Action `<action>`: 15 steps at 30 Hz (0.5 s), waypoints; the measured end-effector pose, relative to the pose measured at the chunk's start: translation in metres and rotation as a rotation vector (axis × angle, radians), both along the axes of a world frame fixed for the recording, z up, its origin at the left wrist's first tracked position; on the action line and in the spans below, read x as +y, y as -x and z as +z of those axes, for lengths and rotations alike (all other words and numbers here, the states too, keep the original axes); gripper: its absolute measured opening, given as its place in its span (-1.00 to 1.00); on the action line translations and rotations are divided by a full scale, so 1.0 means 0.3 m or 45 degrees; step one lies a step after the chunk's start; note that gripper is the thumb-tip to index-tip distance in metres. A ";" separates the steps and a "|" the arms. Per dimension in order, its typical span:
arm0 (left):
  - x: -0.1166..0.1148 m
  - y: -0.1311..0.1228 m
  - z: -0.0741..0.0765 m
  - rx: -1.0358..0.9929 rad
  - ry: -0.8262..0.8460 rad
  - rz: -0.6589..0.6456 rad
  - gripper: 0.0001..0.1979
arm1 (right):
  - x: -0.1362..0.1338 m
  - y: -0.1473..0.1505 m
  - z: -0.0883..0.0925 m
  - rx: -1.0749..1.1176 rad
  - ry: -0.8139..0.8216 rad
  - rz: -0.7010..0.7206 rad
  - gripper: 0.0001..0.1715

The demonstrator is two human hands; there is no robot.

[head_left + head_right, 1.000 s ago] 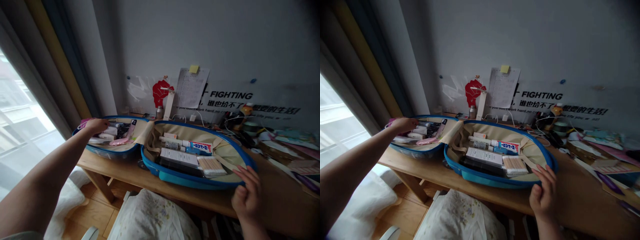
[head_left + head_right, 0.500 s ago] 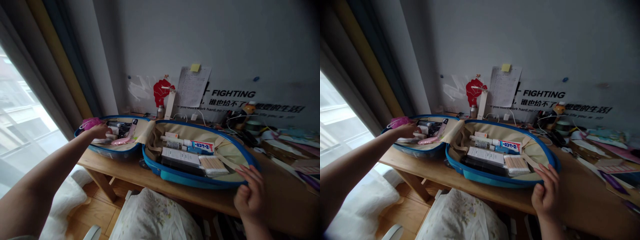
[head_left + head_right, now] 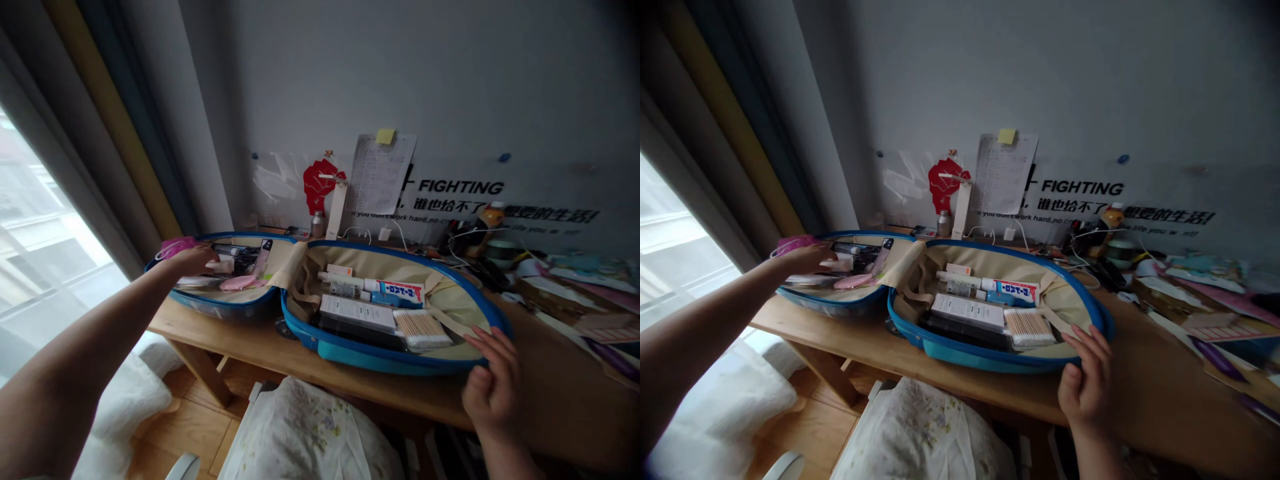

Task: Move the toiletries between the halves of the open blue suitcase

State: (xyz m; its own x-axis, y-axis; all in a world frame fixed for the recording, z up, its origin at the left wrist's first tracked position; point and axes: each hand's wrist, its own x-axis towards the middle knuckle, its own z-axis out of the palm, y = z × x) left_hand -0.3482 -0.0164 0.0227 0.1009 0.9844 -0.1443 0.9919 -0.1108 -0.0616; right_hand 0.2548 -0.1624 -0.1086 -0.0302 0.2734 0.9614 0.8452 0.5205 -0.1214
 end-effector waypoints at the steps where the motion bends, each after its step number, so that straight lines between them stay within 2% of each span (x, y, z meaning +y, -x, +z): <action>1: -0.002 -0.009 0.018 0.022 -0.037 0.009 -0.59 | 0.000 0.000 -0.001 0.007 0.009 0.001 -0.51; 5: 0.003 -0.095 0.108 0.060 -0.168 0.037 -0.51 | -0.001 0.004 0.005 0.015 0.009 0.013 -0.51; 8: 0.005 -0.235 0.174 0.006 -0.299 -0.050 -0.51 | -0.003 0.011 0.011 0.008 -0.018 0.023 -0.53; 10: -0.003 -0.360 0.205 -0.100 -0.336 -0.217 -0.54 | -0.004 0.014 0.011 -0.001 -0.032 0.032 -0.54; 12: -0.014 -0.496 0.218 -0.211 -0.288 -0.434 -0.55 | -0.004 0.013 0.010 0.005 -0.030 0.032 -0.54; 15: -0.021 -0.688 0.194 -0.210 -0.140 -0.688 -0.57 | -0.003 0.010 0.005 0.021 -0.008 0.021 -0.53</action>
